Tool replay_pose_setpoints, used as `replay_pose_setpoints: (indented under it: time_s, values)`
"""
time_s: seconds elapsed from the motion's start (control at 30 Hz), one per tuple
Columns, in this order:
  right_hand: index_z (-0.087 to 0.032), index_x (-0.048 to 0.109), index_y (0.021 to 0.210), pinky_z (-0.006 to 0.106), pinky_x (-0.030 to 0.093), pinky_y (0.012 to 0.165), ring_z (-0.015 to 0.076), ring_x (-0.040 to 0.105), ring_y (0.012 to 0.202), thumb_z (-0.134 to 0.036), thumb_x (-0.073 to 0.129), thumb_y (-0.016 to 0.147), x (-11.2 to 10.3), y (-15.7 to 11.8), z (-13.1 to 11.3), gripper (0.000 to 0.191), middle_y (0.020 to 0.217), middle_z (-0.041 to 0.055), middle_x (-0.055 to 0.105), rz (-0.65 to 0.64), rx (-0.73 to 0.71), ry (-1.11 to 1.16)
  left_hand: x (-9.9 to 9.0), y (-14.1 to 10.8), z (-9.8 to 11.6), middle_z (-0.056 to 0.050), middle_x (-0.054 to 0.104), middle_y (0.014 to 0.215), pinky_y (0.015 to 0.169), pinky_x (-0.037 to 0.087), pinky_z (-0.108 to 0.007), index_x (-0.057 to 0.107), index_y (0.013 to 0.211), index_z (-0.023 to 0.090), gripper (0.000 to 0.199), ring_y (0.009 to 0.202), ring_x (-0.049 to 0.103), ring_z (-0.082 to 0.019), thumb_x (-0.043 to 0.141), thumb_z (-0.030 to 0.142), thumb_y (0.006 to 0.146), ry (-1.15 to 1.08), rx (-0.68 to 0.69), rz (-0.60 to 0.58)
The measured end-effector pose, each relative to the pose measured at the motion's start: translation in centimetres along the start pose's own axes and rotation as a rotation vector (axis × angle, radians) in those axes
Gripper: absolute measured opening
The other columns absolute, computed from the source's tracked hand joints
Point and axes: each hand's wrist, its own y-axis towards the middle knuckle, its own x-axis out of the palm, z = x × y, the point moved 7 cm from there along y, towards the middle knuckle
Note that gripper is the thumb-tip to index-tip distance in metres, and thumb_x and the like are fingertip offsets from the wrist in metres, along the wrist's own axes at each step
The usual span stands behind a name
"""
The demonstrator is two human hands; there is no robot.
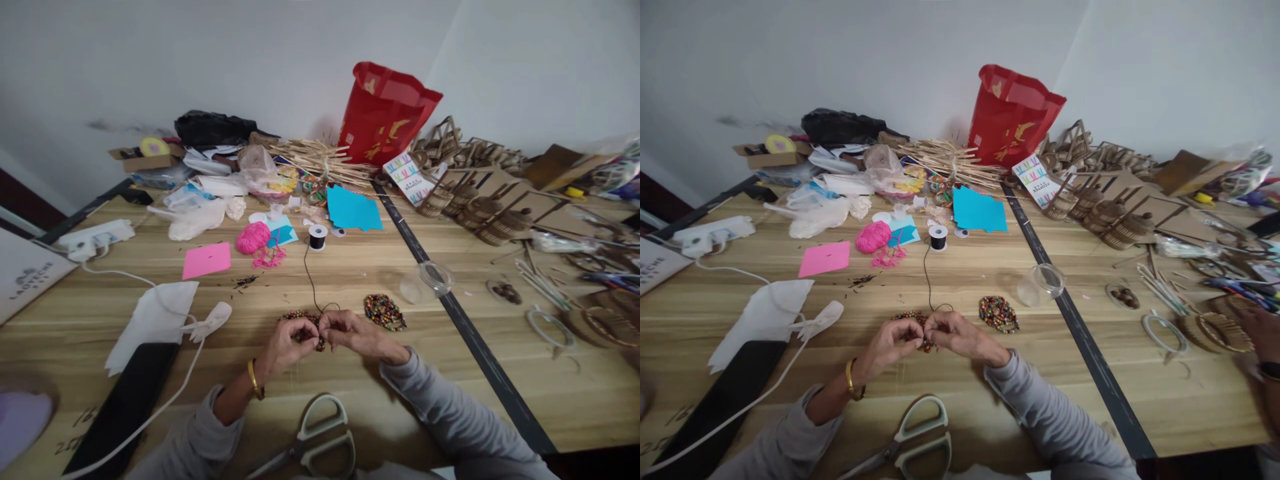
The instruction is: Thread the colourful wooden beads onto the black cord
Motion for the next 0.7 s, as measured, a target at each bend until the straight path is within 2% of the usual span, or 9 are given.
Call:
replay_pose_setpoints:
  time_s: [0.3,0.5,0.7]
  values:
    - [-0.013,0.056,0.087,0.02,0.035,0.054,0.009,0.044,0.058,-0.041,0.057,0.087,-0.3,-0.4,-1.2,0.028,0.066,-0.0011,0.053,0.101,-0.066,-0.183,0.1,0.1,-0.2,-0.003,0.063,0.064,0.061,0.043,-0.023,0.061,0.067,0.011,0.017,0.062,0.056,-0.013,0.067,0.027,0.07,-0.162,-0.044,-0.032]
    - [-0.013,0.06,0.083,0.02,0.034,0.056,0.0095,0.046,0.061,-0.026,0.054,0.088,-0.4,-0.7,-1.9,0.015,0.068,-0.0003,0.056,0.154,-0.093,-0.398,0.1,0.2,-0.5,-0.004,0.064,0.066,0.063,0.044,-0.024,0.061,0.068,0.011,0.016,0.065,0.057,-0.014,0.065,0.027,0.072,-0.113,-0.023,-0.022]
    - [-0.013,0.058,0.085,0.019,0.031,0.052,0.0082,0.041,0.055,-0.024,0.051,0.09,-0.2,-1.0,-2.6,0.014,0.063,-0.0024,0.051,0.156,-0.142,-0.552,0.1,0.2,-0.5,-0.004,0.064,0.065,0.063,0.044,-0.023,0.062,0.067,0.011,0.013,0.063,0.057,-0.014,0.065,0.023,0.071,-0.069,0.005,-0.001]
